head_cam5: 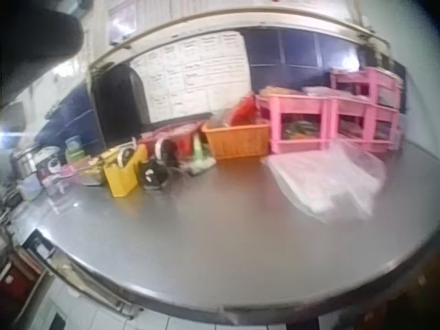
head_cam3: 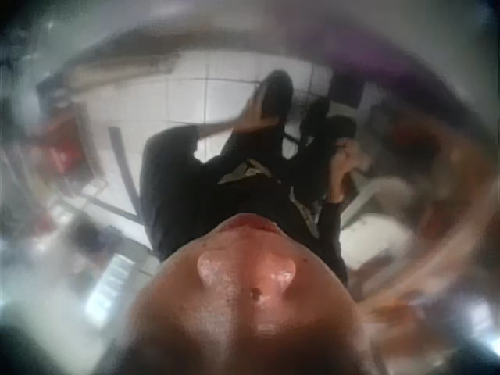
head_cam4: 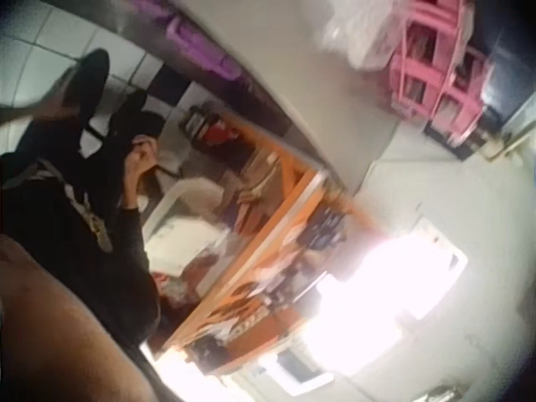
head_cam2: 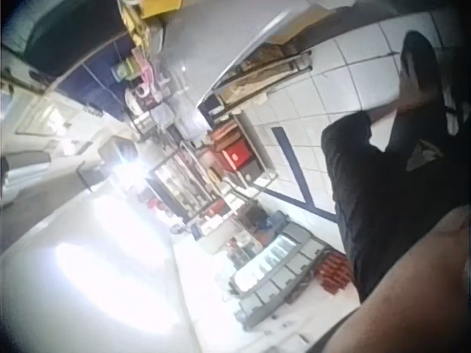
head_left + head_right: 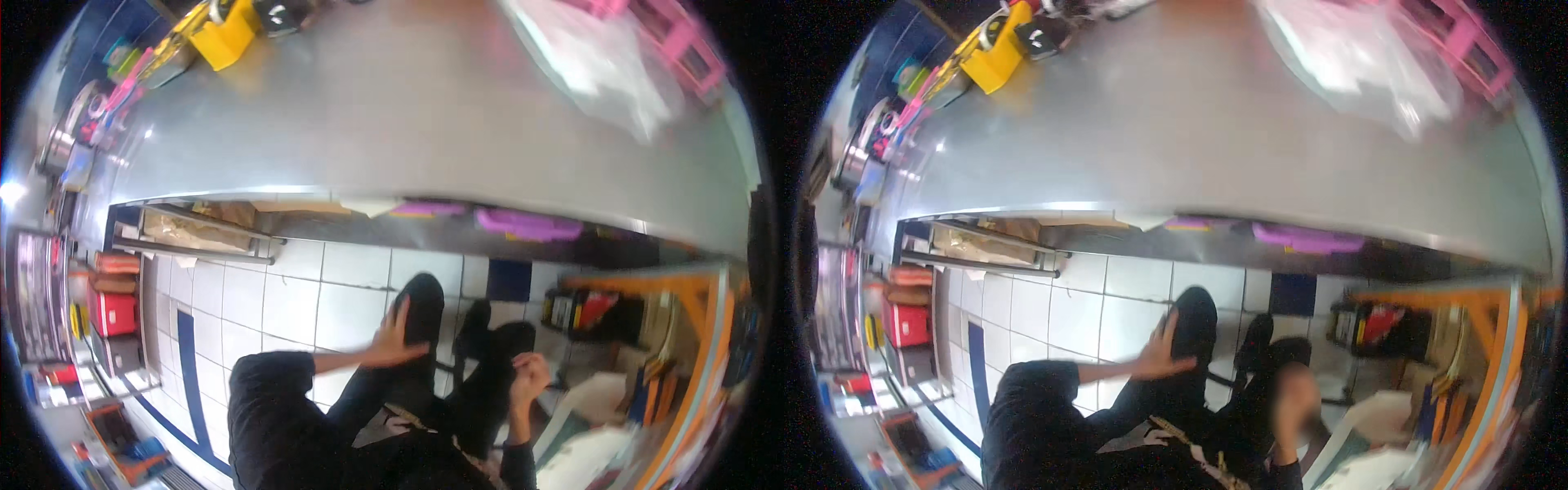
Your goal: The person assembles cardboard food boxes by hand while sitting on the floor, and then places the finished boxes on a counter and puts a white item into one.
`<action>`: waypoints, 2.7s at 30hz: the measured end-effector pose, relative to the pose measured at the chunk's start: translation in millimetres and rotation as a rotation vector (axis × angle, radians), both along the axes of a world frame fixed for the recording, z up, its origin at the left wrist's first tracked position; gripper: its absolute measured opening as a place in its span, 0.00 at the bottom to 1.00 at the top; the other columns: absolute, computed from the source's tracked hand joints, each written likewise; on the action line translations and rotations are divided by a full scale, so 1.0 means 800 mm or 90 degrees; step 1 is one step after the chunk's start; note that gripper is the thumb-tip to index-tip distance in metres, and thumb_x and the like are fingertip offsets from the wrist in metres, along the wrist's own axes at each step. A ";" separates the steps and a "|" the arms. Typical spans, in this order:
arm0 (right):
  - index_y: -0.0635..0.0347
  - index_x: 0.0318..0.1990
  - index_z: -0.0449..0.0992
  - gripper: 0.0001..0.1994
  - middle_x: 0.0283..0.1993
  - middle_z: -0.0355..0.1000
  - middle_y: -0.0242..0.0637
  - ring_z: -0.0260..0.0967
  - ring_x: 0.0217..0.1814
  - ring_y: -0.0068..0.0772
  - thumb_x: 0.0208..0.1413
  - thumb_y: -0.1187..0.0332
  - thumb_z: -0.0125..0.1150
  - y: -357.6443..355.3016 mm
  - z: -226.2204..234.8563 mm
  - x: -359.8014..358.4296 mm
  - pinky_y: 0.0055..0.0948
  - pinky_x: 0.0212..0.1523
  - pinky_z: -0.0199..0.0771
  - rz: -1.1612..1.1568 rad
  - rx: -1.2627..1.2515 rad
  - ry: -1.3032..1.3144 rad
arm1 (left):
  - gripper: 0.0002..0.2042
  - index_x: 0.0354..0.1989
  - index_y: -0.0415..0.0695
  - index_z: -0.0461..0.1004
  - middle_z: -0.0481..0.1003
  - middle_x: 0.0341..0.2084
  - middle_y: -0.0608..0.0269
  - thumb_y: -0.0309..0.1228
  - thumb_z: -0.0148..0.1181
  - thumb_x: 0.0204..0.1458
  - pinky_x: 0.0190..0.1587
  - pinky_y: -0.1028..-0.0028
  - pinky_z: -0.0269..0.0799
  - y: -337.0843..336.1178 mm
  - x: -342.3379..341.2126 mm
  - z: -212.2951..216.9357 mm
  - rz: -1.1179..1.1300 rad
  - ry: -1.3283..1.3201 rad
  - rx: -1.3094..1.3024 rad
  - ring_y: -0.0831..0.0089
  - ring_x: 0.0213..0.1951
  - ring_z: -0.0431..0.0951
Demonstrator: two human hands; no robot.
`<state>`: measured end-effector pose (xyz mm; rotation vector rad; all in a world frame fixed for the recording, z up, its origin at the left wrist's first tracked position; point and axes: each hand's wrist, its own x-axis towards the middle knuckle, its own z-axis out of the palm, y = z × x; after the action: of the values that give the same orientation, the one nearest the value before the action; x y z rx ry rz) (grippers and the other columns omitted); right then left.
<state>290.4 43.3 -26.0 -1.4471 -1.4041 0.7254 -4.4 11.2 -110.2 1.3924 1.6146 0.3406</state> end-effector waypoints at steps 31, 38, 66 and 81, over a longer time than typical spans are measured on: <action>0.64 0.51 0.74 0.18 0.46 0.75 0.43 0.70 0.51 0.28 0.63 0.60 0.46 -0.125 0.351 -0.580 0.26 0.55 0.66 1.669 -0.519 -0.472 | 0.15 0.44 0.35 0.71 0.76 0.22 0.53 0.29 0.56 0.48 0.30 0.59 0.75 -0.474 0.132 0.134 1.686 -0.244 -0.008 0.59 0.25 0.78; 0.61 0.59 0.67 0.21 0.60 0.65 0.35 0.61 0.61 0.29 0.64 0.60 0.46 -0.197 0.350 -0.670 0.26 0.59 0.60 1.943 -0.738 -0.717 | 0.12 0.40 0.41 0.70 0.72 0.20 0.61 0.22 0.59 0.44 0.16 0.73 0.68 -0.538 0.054 0.149 1.929 -0.660 0.245 0.72 0.15 0.71; 0.55 0.55 0.71 0.18 0.47 0.74 0.42 0.69 0.47 0.30 0.60 0.62 0.48 -0.750 0.221 -1.357 0.30 0.49 0.67 1.486 -0.124 -0.896 | 0.23 0.47 0.34 0.71 0.76 0.42 0.44 0.44 0.52 0.53 0.43 0.65 0.74 -0.925 -0.422 0.343 1.545 -0.613 0.058 0.61 0.40 0.79; 0.57 0.48 0.74 0.15 0.43 0.74 0.45 0.70 0.44 0.35 0.58 0.61 0.49 -1.135 0.399 -1.670 0.32 0.46 0.68 1.576 -0.265 -0.739 | 0.24 0.50 0.35 0.69 0.74 0.45 0.45 0.44 0.52 0.54 0.45 0.66 0.73 -1.404 -0.825 0.381 1.497 -0.716 0.213 0.61 0.42 0.78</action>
<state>-1045.4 -864.5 293.5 0.9730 -3.7681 1.5282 -664.1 -1112.1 194.9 -1.1880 1.2482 2.1226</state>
